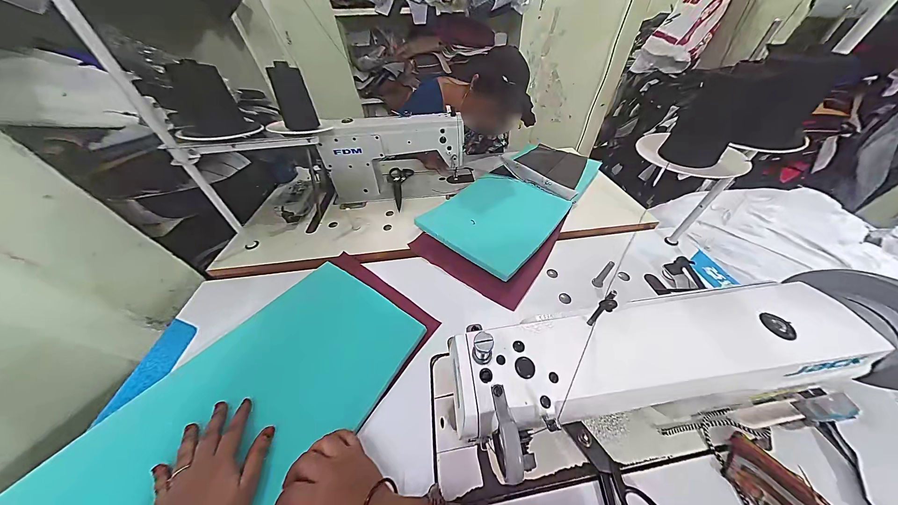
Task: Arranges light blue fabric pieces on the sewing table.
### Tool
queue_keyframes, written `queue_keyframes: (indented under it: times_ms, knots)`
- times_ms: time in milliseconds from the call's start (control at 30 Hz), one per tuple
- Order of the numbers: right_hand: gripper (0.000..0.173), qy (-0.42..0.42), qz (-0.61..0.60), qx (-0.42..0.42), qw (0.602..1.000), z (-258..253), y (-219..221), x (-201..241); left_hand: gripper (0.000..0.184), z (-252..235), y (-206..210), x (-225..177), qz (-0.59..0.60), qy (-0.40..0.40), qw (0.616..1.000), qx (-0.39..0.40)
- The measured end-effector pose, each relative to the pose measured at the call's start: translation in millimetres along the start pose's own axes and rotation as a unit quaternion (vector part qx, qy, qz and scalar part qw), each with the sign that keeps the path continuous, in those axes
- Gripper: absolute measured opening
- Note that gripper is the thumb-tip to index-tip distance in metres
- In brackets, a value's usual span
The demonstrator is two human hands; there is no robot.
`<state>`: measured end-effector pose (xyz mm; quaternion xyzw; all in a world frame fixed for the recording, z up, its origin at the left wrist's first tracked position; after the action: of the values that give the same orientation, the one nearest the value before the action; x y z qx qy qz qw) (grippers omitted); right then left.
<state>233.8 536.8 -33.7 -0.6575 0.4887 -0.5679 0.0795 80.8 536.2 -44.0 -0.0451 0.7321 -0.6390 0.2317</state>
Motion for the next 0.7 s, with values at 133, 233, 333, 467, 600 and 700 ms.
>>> queue_keyframes:
  times_ms: [133, 233, 333, 467, 600, 700]
  knots:
    - [0.020, 0.006, 0.000, 0.007, 1.000, 0.8, 0.7, 1.0, 0.066, -0.3, 0.6, 1.1, 0.001, 0.006, 1.000, -0.006]
    - [0.019, 0.005, -0.005, 0.002, 1.000, 0.6, 0.0, 0.4, 0.069, -1.7, 0.7, 1.2, 0.001, 0.007, 1.000, -0.003]
    - [0.020, 0.009, 0.003, 0.018, 1.000, 0.3, 2.9, -0.7, 0.071, -1.8, 2.1, 4.3, 0.001, 0.008, 1.000, -0.012]
    - [0.019, 0.010, 0.005, 0.020, 1.000, -0.2, 1.7, 0.6, 0.072, -0.8, 1.1, 2.9, 0.000, 0.006, 1.000, -0.018]
    - [0.019, 0.009, 0.005, 0.015, 1.000, 0.3, 1.7, 0.1, 0.073, -0.6, 0.9, 2.0, 0.003, 0.005, 1.000, -0.020]
    - [0.019, 0.010, 0.004, 0.010, 1.000, 0.7, 0.8, 0.3, 0.072, -0.2, 0.1, 1.1, 0.004, 0.004, 1.000, -0.021]
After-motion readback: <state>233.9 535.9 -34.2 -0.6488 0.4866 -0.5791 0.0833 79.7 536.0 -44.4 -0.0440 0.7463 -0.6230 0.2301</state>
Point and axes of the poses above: each hand's wrist, its own z-axis away from the middle knuckle, its own y-axis out of the palm, x = y × z, the point moved 9 cm from there along -z, towards the middle knuckle, and after that the axes turned 2 degrees about x, right-handed, at the moved point
